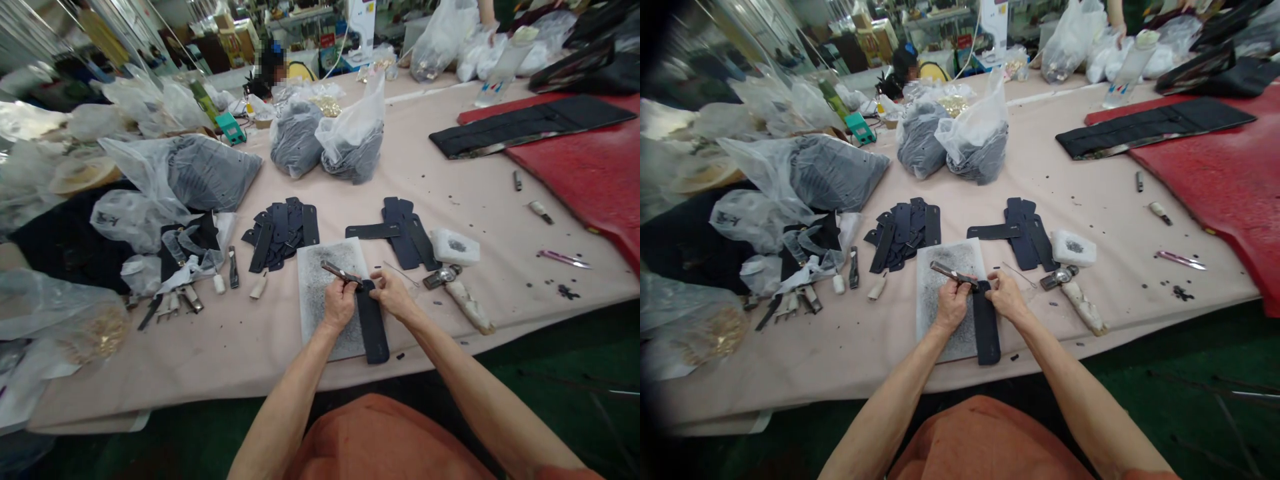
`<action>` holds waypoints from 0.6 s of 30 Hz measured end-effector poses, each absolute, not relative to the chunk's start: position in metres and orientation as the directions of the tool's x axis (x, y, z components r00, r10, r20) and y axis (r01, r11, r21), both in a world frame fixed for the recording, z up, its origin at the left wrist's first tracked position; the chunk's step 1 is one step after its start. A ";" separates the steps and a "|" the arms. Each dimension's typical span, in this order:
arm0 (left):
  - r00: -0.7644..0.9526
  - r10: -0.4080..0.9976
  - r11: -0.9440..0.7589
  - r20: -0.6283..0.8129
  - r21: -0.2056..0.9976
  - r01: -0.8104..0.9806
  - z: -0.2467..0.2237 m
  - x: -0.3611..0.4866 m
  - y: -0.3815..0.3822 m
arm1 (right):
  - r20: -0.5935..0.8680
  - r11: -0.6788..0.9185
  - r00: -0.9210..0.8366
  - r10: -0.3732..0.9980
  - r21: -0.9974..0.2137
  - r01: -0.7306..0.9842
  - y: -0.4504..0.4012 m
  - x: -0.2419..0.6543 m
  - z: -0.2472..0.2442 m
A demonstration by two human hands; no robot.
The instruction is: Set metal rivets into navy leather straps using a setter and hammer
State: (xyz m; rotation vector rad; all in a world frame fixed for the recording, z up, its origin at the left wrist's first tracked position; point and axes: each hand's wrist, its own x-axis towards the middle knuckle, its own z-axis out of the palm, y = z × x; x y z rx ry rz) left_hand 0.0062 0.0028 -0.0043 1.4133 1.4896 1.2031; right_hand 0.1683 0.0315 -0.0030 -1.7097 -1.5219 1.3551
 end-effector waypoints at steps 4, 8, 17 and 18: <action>0.013 0.995 -0.099 0.100 0.948 0.302 -0.005 0.006 0.000 | -0.351 -0.295 -0.097 0.931 -0.883 0.366 0.031 0.185 -0.002; 0.144 0.985 -0.145 0.098 0.919 0.366 -0.009 0.008 -0.001 | -0.474 -0.432 -0.107 0.874 -0.859 0.274 0.031 0.189 0.003; 0.150 0.987 -0.142 0.065 0.792 0.594 -0.002 0.011 0.002 | -0.620 -0.635 -0.248 0.745 -0.772 0.022 0.040 0.187 -0.006; 0.147 0.987 -0.139 0.061 0.786 0.602 -0.002 0.011 0.002 | -0.621 -0.643 -0.275 0.734 -0.766 0.015 0.040 0.187 -0.006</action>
